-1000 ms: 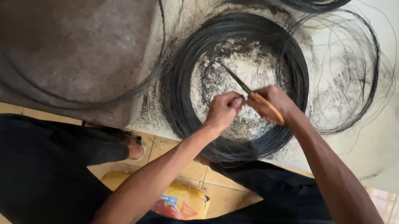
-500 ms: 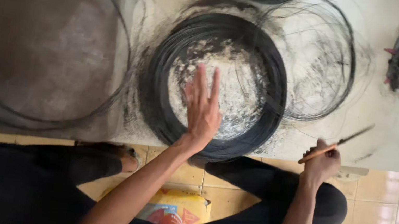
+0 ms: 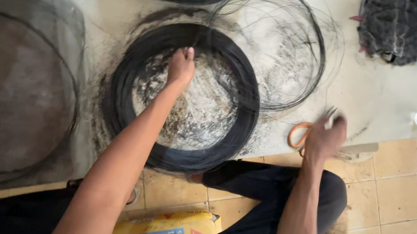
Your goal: The person sits on the floor and coils a long black wire into a circular bundle. They use their hands to arrange the wire and occasionally use orange-handled scissors to cut a small piece of wire or tie material to secure the coil.
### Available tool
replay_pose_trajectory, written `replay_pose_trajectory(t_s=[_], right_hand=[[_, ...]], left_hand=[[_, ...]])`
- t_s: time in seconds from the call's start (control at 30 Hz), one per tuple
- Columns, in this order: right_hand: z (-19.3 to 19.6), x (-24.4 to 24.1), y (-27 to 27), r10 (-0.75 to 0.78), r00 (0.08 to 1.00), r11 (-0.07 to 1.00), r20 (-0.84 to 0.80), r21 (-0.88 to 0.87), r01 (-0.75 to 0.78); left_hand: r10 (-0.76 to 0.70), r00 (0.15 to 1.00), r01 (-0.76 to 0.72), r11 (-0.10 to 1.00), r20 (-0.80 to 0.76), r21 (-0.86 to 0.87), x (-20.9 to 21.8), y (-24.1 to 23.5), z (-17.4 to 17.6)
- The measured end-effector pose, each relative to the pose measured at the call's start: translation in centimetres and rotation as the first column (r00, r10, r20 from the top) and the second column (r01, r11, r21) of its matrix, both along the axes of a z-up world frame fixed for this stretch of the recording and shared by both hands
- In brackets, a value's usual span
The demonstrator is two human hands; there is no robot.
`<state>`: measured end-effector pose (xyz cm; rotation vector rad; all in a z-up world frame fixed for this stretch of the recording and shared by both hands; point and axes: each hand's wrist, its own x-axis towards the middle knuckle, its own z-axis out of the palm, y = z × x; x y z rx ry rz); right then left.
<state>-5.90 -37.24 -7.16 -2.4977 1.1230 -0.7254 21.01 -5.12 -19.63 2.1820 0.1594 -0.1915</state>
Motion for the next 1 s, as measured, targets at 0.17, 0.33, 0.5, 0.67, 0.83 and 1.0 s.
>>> replay_pose_trajectory(t_s=[0.17, 0.33, 0.5, 0.67, 0.83, 1.0], right_hand=[[4.2, 10.6, 4.3, 0.571, 0.79, 0.815, 0.223, -0.033, -0.579], [3.2, 12.1, 6.5, 0.802, 0.572, 0.577, -0.173, 0.473, -0.666], [3.0, 10.0, 9.5, 0.765, 0.606, 0.644, -0.219, 0.245, -0.725], [2.4, 9.5, 10.7, 0.777, 0.587, 0.626, -0.227, 0.174, -0.76], [0.7, 9.4, 10.0, 0.757, 0.605, 0.648, -0.246, 0.161, -0.745], [5.7, 8.2, 9.9, 0.686, 0.687, 0.727, -0.237, 0.202, -0.656]], left_hand=[[0.025, 0.984, -0.051, 0.988, -0.176, -0.143, -2.8, -1.7, 6.1], [0.121, 0.914, -0.298, 0.848, -0.388, -0.437, -4.7, -4.9, 10.3], [0.114, 0.825, -0.466, 0.692, -0.554, -0.551, -5.3, -6.9, 13.2], [0.061, 0.82, -0.454, 0.674, -0.569, -0.583, -6.9, -9.9, 16.0], [0.04, 0.898, -0.177, 0.945, -0.438, -0.277, -9.1, -10.9, 16.5], [-0.063, 0.952, -0.021, 0.963, -0.3, -0.268, -11.7, -9.6, 23.8]])
